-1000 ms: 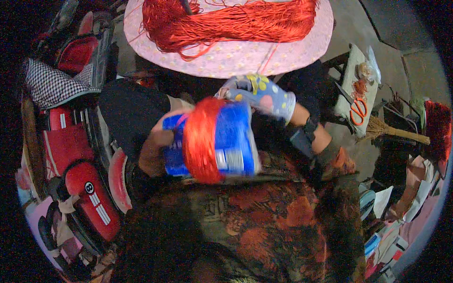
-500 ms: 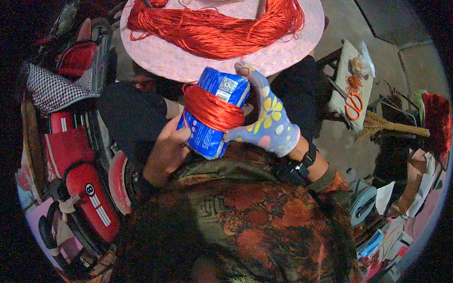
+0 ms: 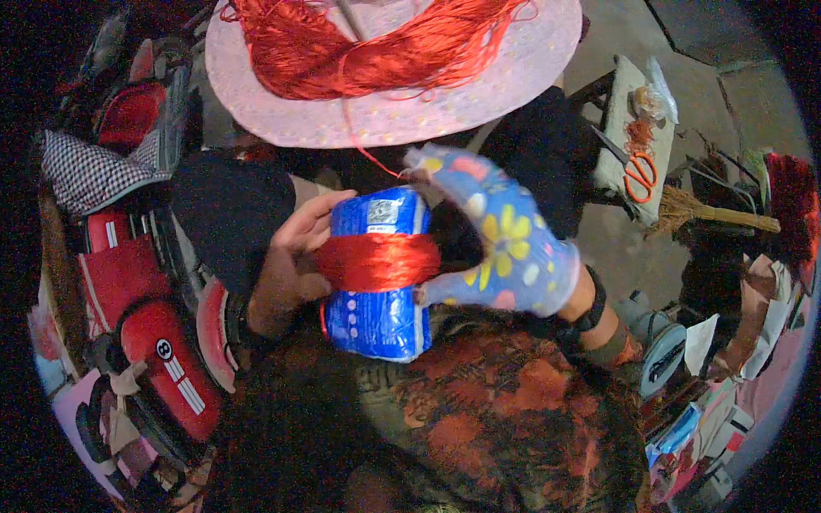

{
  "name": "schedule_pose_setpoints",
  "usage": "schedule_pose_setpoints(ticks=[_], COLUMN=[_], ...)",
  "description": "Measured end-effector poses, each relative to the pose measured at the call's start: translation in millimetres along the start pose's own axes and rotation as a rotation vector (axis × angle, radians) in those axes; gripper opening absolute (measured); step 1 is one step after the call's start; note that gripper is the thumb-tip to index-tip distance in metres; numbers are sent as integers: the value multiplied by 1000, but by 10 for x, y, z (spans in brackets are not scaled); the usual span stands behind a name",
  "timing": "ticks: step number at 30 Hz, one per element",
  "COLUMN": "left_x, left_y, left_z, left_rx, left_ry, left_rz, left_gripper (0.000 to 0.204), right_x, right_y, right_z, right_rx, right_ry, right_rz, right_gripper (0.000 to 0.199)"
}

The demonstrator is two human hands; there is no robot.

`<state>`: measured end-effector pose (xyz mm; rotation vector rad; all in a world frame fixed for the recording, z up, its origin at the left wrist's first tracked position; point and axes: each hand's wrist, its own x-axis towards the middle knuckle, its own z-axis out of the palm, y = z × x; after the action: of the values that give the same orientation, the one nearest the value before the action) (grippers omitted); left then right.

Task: Winding red decorative thread onto a blue plastic container.

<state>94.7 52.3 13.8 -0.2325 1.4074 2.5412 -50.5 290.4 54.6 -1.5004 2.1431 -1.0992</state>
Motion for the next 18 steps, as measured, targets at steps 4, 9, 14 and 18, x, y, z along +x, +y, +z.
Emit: schedule_pose_setpoints(ticks=[4, 9, 14, 18], left_x=[-64, 27, 44, 26], left_y=[41, 4, 40, 58], left_z=[-63, 71, 74, 89], left_rx=[181, -57, 167, 45], left_ry=[21, 62, 56, 63], left_rz=[-15, 20, 37, 10], left_gripper=[98, 98, 94, 91], right_x=[102, -202, -254, -142], right_y=[-411, -688, -639, -644], right_z=[-412, -275, -351, -343], right_rx=[290, 536, 605, 592], right_ry=[-104, -96, -266, -256], right_rz=[-246, -728, -837, -774], right_gripper=[54, 27, 35, 48])
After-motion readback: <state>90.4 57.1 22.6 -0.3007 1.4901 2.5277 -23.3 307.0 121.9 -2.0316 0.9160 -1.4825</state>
